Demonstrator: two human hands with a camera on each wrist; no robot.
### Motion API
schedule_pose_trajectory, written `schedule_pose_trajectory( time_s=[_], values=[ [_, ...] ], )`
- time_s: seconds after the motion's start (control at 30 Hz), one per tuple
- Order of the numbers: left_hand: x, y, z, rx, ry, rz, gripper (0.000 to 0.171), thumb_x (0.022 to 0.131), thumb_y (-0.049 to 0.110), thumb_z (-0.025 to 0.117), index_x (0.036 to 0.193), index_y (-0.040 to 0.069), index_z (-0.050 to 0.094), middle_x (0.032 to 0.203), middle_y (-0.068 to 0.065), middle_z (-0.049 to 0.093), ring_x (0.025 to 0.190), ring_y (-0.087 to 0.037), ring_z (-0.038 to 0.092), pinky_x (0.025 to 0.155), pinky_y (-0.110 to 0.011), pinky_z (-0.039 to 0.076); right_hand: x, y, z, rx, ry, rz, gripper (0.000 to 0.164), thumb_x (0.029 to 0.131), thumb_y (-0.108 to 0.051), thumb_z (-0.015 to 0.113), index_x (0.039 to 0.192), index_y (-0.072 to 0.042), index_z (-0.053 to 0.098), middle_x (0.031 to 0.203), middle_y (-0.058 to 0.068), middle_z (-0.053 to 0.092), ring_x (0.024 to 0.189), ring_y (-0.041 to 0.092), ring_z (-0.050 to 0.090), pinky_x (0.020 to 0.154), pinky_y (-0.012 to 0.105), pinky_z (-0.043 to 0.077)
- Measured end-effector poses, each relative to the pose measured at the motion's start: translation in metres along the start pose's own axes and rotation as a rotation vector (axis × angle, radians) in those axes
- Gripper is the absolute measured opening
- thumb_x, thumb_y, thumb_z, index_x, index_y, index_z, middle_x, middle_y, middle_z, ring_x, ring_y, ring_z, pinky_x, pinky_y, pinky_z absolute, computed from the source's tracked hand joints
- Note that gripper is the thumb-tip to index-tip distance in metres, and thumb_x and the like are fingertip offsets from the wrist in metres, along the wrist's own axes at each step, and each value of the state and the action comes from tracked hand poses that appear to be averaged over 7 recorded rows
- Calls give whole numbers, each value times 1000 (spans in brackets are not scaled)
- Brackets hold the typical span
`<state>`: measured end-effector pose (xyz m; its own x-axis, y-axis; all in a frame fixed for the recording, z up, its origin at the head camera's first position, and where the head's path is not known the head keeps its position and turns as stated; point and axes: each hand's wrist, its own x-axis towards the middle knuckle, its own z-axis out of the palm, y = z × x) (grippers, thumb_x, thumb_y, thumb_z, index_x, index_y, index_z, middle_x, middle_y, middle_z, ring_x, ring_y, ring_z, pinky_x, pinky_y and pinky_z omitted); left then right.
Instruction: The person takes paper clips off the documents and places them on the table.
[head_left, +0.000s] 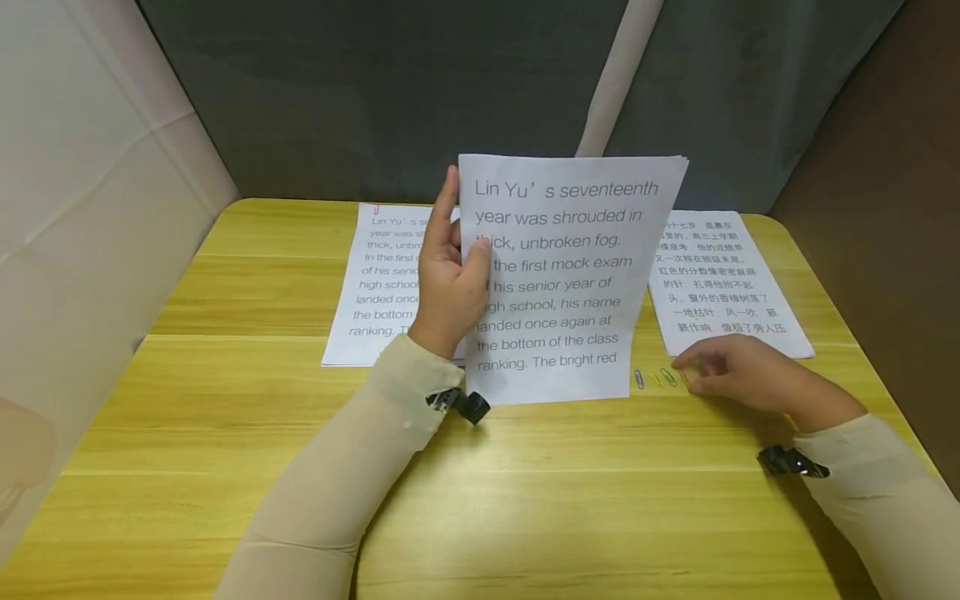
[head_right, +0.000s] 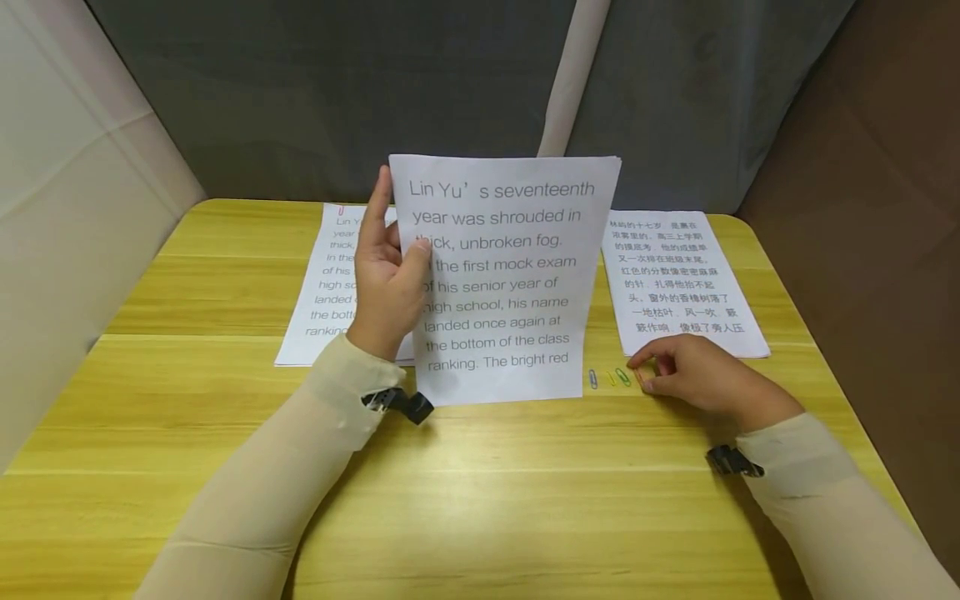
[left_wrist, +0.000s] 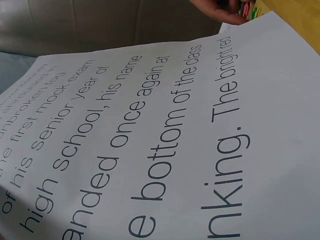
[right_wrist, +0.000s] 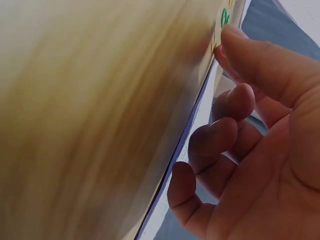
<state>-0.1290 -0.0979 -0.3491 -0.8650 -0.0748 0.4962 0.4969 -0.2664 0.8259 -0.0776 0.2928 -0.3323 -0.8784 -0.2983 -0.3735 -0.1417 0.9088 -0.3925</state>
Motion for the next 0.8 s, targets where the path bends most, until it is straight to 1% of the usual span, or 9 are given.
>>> schedule_pose_trajectory(
  time_s=[0.13,0.27,0.37,0.43,0.5,0.57,0.67,0.73,0.8],
  values=[
    [0,0,0,0,1,4,82,98,-9,45,169,28,28,124,-14,74,95,-22,78,62,-26,60,0,0,0,-8,0,11,36,89,-13,84,124,-7,77,70,-1,52,70,16,47,58,28,39],
    [0,-1,0,-6,3,9,82,97,-10,44,169,24,27,124,-15,74,94,-21,78,59,-26,58,0,-4,-4,-20,18,3,38,88,-18,86,124,-9,76,72,-2,54,68,15,48,58,27,41],
    [0,-1,0,-9,4,3,81,97,-10,45,169,23,27,124,-16,74,94,-20,78,59,-25,57,1,-12,-8,-23,61,-28,40,90,-19,84,128,-8,72,78,-1,59,69,14,52,60,27,44],
    [1,0,0,-7,4,-2,81,98,-10,45,169,25,27,125,-16,74,94,-20,78,59,-25,58,2,-20,-10,-6,118,-59,45,94,-19,80,135,-7,67,87,2,64,76,16,59,64,25,48],
    [0,0,-1,-3,4,-4,82,98,-9,45,169,28,27,125,-15,74,95,-21,78,61,-26,60,3,-29,-9,44,197,-100,55,96,-18,77,147,-7,58,102,9,70,89,23,65,72,23,52],
    [0,0,-1,1,5,-5,82,99,-10,45,169,29,28,124,-14,74,95,-22,78,63,-27,61,4,-37,-6,138,264,-149,68,97,-15,75,158,-10,45,121,18,69,106,34,68,83,18,52],
    [0,0,-1,4,8,-9,82,99,-9,45,168,31,28,124,-14,75,94,-22,78,63,-28,62,7,-47,2,311,293,-215,89,98,-8,73,170,-19,22,149,27,56,130,46,59,95,11,48],
    [0,1,-1,3,10,-11,82,99,-9,45,168,30,29,124,-14,75,94,-22,78,62,-28,61,9,-53,8,410,275,-247,97,99,-5,70,171,-26,10,158,27,46,138,46,53,99,8,46],
    [0,1,-1,5,13,-14,81,99,-9,45,168,30,28,124,-14,75,94,-22,79,63,-28,62,11,-58,14,494,256,-271,101,100,-3,68,171,-31,2,163,26,41,140,36,54,102,11,47]
  ],
)
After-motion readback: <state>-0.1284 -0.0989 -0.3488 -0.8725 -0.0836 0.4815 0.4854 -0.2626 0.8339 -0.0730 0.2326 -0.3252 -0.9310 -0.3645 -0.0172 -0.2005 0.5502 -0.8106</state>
